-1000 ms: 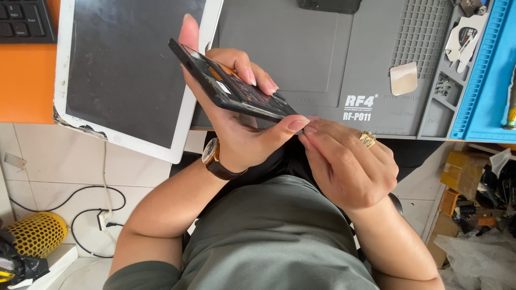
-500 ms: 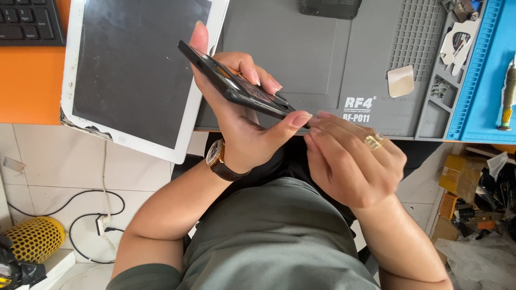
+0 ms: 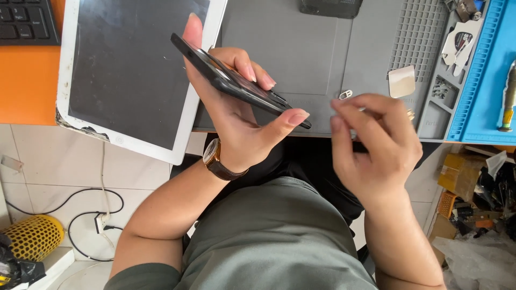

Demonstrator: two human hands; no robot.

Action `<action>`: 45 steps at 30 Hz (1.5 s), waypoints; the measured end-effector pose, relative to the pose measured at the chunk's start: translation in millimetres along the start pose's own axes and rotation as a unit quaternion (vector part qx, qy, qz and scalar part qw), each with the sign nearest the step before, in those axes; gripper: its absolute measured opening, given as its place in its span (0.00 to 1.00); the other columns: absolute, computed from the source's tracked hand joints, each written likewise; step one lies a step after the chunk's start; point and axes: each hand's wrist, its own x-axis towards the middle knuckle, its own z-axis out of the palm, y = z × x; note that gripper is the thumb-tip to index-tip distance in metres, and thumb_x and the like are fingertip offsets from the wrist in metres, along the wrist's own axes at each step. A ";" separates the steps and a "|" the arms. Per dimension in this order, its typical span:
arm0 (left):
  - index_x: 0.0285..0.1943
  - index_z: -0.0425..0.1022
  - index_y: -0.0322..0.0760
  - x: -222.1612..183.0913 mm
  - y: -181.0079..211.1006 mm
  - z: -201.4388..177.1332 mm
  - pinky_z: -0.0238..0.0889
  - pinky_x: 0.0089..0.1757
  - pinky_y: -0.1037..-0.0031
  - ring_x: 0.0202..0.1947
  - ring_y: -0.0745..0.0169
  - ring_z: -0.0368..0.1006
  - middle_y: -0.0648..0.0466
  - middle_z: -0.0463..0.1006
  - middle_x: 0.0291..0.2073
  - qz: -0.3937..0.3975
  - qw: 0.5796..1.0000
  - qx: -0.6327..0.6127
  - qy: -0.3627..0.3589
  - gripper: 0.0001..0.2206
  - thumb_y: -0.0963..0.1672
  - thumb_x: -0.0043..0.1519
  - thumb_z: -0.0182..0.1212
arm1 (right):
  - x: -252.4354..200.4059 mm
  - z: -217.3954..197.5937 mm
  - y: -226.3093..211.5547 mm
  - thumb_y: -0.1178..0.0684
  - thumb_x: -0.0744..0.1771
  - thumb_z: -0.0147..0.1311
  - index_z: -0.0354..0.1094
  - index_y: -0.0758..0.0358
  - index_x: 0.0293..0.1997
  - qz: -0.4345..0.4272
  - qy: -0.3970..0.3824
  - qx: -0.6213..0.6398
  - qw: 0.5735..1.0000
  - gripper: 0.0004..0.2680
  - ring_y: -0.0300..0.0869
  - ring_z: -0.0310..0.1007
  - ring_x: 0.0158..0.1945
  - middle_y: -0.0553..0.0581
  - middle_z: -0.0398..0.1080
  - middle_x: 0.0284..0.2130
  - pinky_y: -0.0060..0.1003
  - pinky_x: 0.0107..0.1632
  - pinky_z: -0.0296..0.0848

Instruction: The person holds a smartphone and uses a prying tool to separate the screen assembly from the phone's frame. They carefully work the tool along the edges to release the clips and then lift the screen away, exposing the internal components.

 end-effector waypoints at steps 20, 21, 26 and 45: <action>0.91 0.45 0.58 -23.5 -10.6 34.7 0.81 0.57 0.66 0.60 0.59 0.78 0.59 0.78 0.63 0.066 0.922 0.332 -0.189 0.45 0.56 0.73 0.79 | -57.6 28.0 52.4 0.72 0.68 0.59 0.52 0.62 0.27 -0.028 0.015 -0.117 0.993 0.16 0.49 0.48 0.23 0.55 0.53 0.20 0.44 0.30 0.53; 0.91 0.45 0.58 -18.3 -6.0 36.4 0.81 0.57 0.66 0.60 0.59 0.78 0.59 0.78 0.63 0.066 0.922 0.330 -0.189 0.45 0.56 0.73 0.79 | -55.0 29.8 52.6 0.72 0.68 0.59 0.52 0.62 0.27 -0.028 0.015 -0.119 0.992 0.16 0.49 0.48 0.23 0.55 0.53 0.20 0.44 0.30 0.53; 0.95 0.42 0.49 -5.5 3.7 42.7 0.82 0.68 0.72 0.64 0.63 0.77 0.70 0.58 0.91 0.034 0.914 0.343 -0.215 0.47 0.57 0.79 0.77 | -36.8 27.3 35.8 0.74 0.67 0.55 0.57 0.63 0.26 0.004 0.034 -0.055 0.998 0.14 0.45 0.43 0.25 0.53 0.53 0.20 0.40 0.31 0.50; 0.93 0.40 0.43 -10.5 -20.2 36.2 0.67 0.91 0.58 0.94 0.47 0.64 0.52 0.53 0.91 0.033 0.937 0.318 -0.140 0.59 0.54 0.71 0.96 | -14.3 31.4 30.4 0.70 0.66 0.54 0.54 0.62 0.25 0.028 0.035 -0.011 0.999 0.13 0.42 0.42 0.26 0.50 0.51 0.20 0.37 0.28 0.47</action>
